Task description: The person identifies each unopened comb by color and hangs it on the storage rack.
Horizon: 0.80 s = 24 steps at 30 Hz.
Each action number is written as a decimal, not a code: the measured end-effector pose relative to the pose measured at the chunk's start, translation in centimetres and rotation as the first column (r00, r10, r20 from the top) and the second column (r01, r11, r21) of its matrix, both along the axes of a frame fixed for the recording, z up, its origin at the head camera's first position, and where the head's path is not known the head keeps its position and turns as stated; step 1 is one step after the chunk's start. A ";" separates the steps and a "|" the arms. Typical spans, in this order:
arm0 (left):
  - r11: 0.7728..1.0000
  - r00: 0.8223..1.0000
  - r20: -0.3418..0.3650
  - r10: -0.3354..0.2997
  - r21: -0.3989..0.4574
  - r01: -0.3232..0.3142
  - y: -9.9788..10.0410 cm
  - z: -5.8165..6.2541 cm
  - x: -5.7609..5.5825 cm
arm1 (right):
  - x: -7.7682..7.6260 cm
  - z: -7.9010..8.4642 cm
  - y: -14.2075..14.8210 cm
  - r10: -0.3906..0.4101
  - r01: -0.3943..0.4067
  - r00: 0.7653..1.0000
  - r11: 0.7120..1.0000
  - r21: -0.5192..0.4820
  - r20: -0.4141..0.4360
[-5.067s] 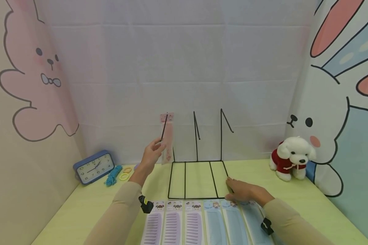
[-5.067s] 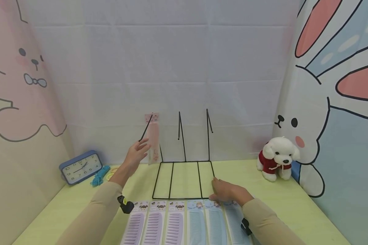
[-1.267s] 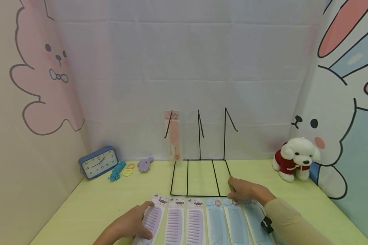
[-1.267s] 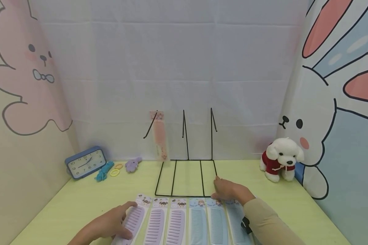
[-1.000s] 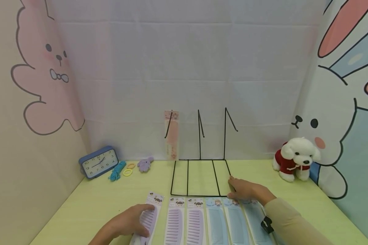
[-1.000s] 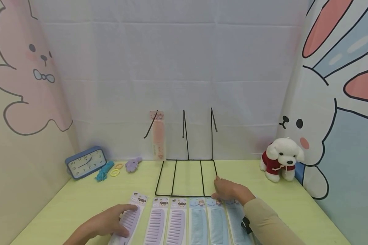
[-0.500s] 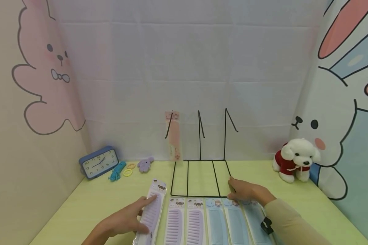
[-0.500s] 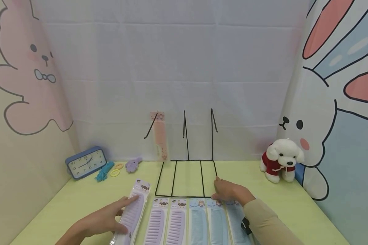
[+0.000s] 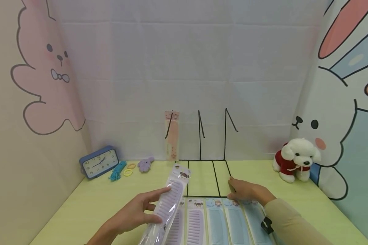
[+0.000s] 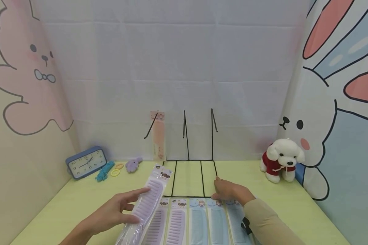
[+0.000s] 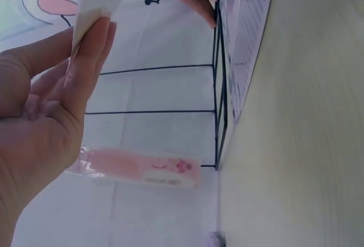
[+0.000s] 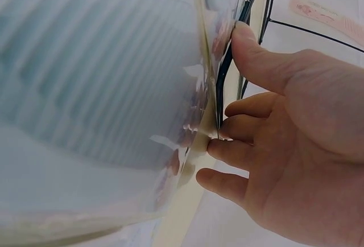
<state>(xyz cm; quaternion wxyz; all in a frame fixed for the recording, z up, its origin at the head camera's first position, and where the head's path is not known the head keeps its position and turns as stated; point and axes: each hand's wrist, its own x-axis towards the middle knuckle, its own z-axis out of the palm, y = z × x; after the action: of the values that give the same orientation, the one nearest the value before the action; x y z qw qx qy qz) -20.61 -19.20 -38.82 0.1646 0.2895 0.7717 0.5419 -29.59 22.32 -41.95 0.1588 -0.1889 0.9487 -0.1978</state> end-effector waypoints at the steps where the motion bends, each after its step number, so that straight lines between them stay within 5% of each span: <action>1: 1.000 1.000 -0.012 0.003 0.013 -0.003 0.3 0.0 0.0 | 0.0 -0.1 0.0 0.000 0.000 1.000 1.000 -0.002 0.003; 10: 0.975 0.996 0.088 0.001 0.221 -0.020 3.0 1.1 -0.1 | 0.0 0.0 0.0 -0.001 0.001 1.000 1.000 0.017 -0.006; 18: 0.940 0.997 0.055 -0.063 0.339 0.040 5.9 1.9 -0.5 | 0.1 0.4 -0.2 -0.009 0.009 1.000 1.000 0.018 -0.026; 24: 0.934 0.998 -0.035 -0.051 0.351 0.060 8.0 2.8 -1.1 | 0.1 0.2 -0.2 -0.006 0.006 1.000 1.000 0.009 -0.017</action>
<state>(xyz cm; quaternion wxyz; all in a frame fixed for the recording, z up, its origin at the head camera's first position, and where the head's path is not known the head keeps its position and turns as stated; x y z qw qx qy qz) -21.69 -11.25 -36.07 0.1153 0.3427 0.6558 0.6627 -29.48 22.14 -41.75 0.1509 -0.1869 0.9515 -0.1924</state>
